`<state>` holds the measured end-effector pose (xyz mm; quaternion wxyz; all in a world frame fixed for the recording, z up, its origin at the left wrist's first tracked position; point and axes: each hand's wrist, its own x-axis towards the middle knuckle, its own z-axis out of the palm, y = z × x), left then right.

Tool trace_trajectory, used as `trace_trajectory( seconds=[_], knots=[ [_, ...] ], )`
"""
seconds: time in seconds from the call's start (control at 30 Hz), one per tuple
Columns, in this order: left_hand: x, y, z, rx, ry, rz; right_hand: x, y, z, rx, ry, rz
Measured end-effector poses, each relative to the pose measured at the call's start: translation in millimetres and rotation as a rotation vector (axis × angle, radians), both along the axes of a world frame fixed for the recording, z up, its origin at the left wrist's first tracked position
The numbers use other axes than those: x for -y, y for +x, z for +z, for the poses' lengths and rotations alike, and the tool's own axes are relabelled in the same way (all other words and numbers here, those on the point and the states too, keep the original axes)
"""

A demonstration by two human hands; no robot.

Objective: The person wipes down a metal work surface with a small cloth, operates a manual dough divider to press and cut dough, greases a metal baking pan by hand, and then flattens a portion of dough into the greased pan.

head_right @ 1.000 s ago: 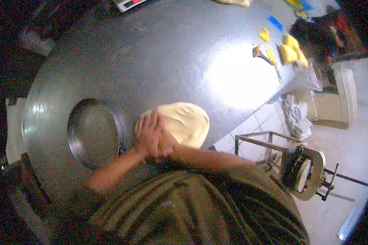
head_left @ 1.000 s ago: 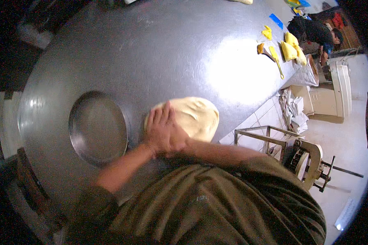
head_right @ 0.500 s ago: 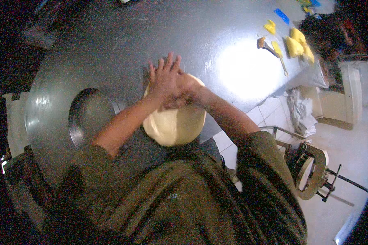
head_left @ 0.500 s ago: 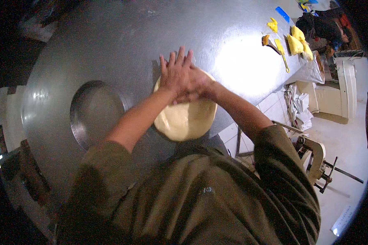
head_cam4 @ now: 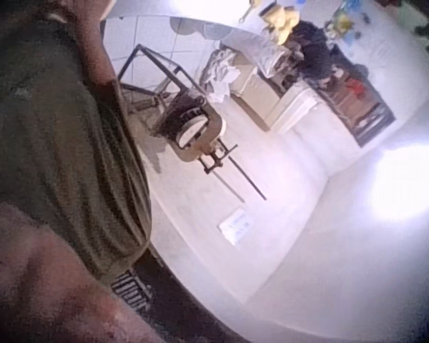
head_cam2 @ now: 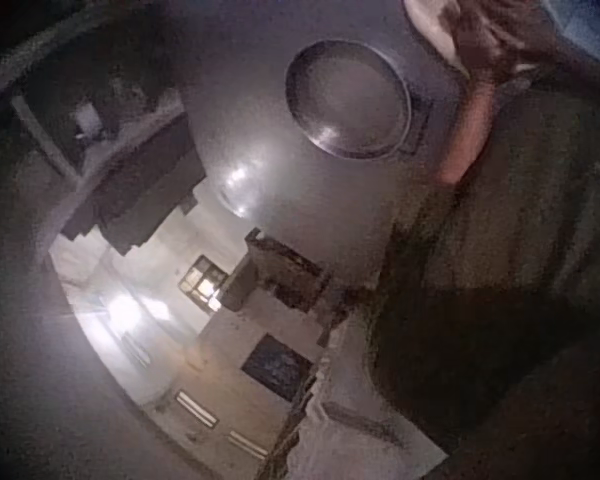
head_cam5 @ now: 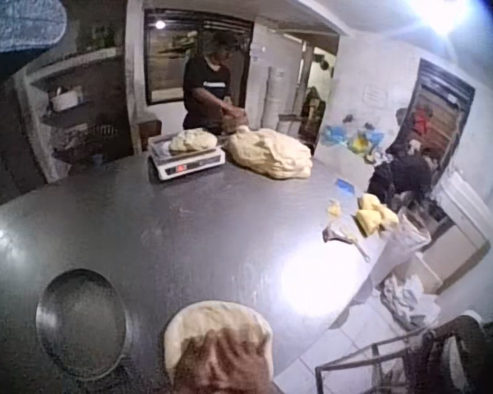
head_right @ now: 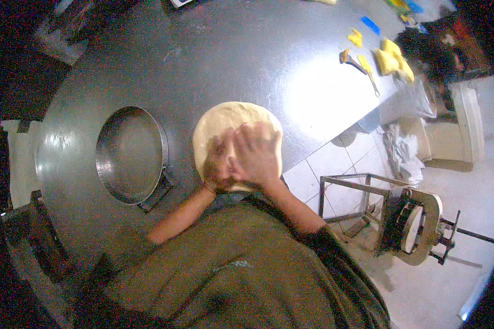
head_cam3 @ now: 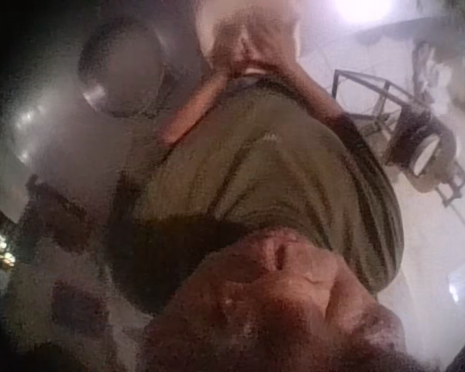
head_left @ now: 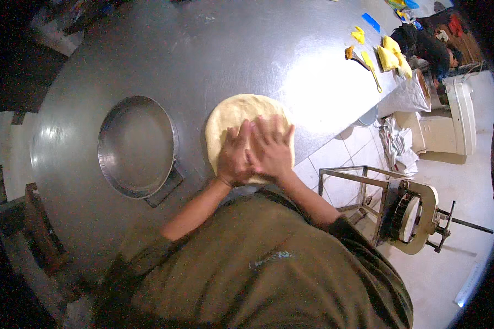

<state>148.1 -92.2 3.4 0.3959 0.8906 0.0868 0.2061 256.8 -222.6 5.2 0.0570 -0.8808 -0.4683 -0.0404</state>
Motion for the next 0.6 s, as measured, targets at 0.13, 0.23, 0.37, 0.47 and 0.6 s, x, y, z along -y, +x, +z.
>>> trace_trajectory(
  seconds=[0.13, 0.23, 0.37, 0.47, 0.6],
  knots=[
    [-24, -21, 9, 0.044, -0.072, 0.162, 15, 26, 43, -0.189, -0.074, -0.156],
    [-29, -69, 23, 0.082, -0.791, 0.169, -20, 37, 33, -0.222, -0.049, -0.378],
    [-2, -167, -21, -0.095, 0.121, 0.276, -51, -29, 44, -0.307, -0.139, 0.362],
    [10, -161, -6, -0.545, 0.410, 0.219, -70, -42, 37, -0.217, -0.003, 0.386],
    [16, -154, 5, -0.709, 0.314, 0.237, -107, -63, 34, -0.340, 0.180, 0.398]
  ],
)
